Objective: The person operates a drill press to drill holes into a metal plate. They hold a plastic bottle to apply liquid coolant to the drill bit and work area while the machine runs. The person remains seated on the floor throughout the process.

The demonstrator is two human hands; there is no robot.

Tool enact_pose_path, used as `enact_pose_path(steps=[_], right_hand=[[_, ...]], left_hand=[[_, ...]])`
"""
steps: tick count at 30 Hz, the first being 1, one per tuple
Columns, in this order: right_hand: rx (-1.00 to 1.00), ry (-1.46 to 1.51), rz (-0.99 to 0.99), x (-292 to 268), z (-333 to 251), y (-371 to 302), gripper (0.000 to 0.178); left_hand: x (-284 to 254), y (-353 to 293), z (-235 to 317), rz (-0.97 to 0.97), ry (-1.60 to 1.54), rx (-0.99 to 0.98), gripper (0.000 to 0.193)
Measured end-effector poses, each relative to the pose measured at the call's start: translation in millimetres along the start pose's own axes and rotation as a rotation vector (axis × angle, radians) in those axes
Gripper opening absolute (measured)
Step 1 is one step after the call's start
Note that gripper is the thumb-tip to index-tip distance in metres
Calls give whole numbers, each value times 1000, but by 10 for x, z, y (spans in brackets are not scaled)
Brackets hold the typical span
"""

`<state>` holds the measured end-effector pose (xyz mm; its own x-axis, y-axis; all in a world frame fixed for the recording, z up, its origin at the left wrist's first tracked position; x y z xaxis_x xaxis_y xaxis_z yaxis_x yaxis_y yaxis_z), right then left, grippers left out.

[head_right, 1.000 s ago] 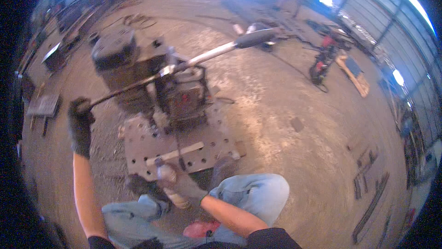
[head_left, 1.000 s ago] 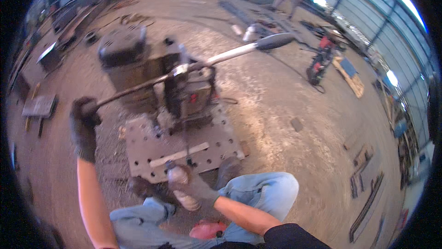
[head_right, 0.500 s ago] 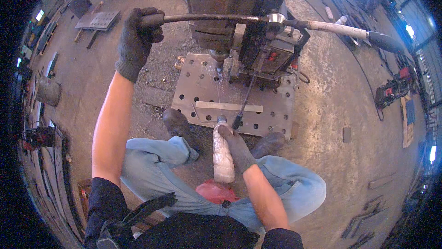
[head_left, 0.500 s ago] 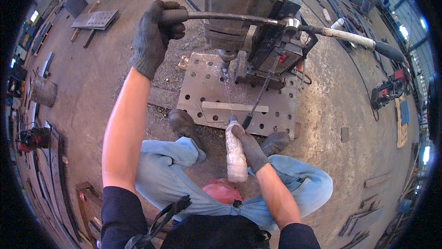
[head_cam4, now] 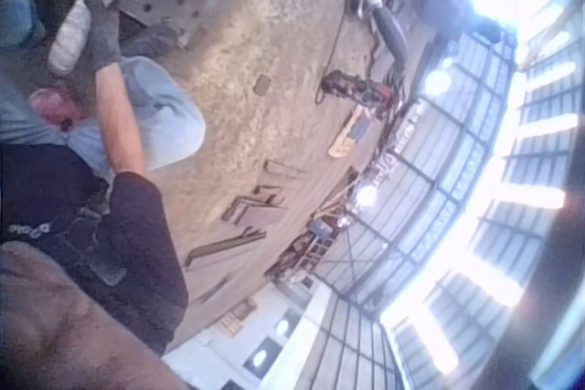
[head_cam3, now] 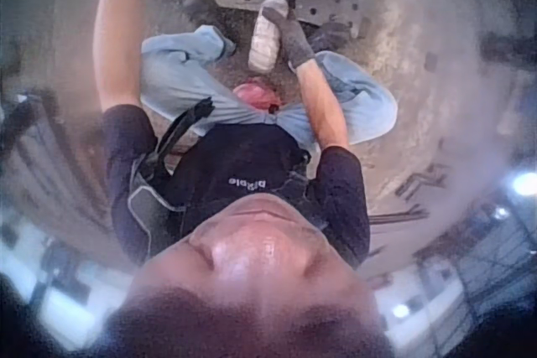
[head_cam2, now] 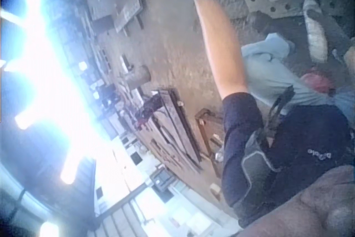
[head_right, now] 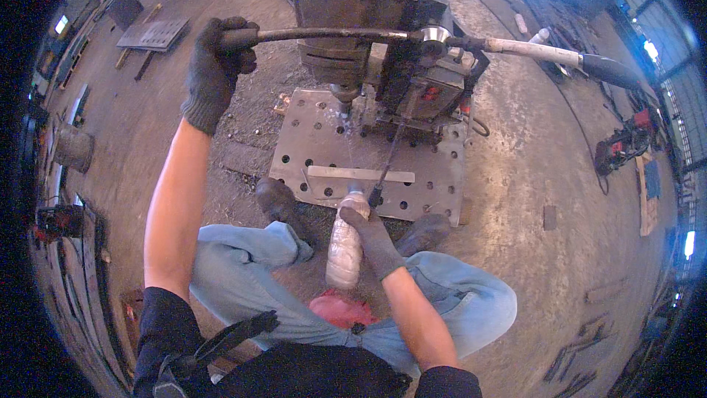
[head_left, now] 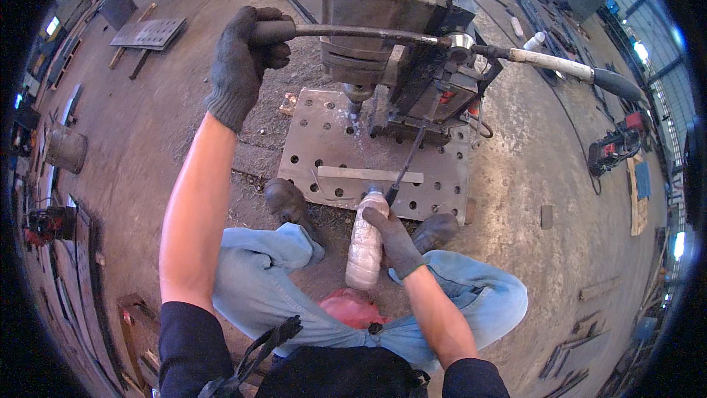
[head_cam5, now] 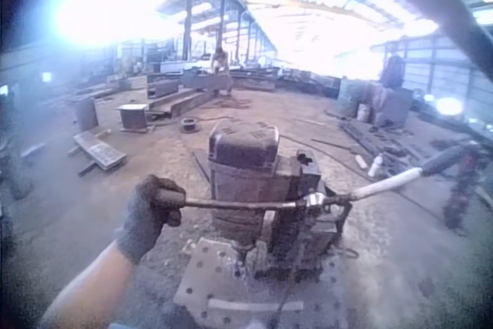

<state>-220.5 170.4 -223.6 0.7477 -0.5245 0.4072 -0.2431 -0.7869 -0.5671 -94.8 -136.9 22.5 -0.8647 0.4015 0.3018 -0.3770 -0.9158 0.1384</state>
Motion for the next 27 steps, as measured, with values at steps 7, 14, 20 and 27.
enact_pose_path(steps=[7, 14, 20, 27], right_hand=[[-208, -242, 34, 142, -287, -114, 58], [20, -98, 5, 53, -104, -77, 53], [173, -39, 44, 62, -109, -138, 49], [70, -118, 0, 48, -62, -73, 62]], left_hand=[[-17, 3, -15, -45, 8, 36, 48], [-35, 29, -9, -73, -13, 43, 49], [-5, -10, 5, -4, -13, 18, 48], [-22, -3, 0, -7, 15, -1, 47]])
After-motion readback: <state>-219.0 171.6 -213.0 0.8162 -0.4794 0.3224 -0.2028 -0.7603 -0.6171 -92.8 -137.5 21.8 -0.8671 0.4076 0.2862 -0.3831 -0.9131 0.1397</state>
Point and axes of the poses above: each hand's wrist, its own y-axis towards the middle knuckle, its own x-axis out of the palm, z = x × y, the point moved 6 cm from there along y, towards the middle knuckle, and after that the axes turned 2 degrees about -x, right-handed, at the moved point
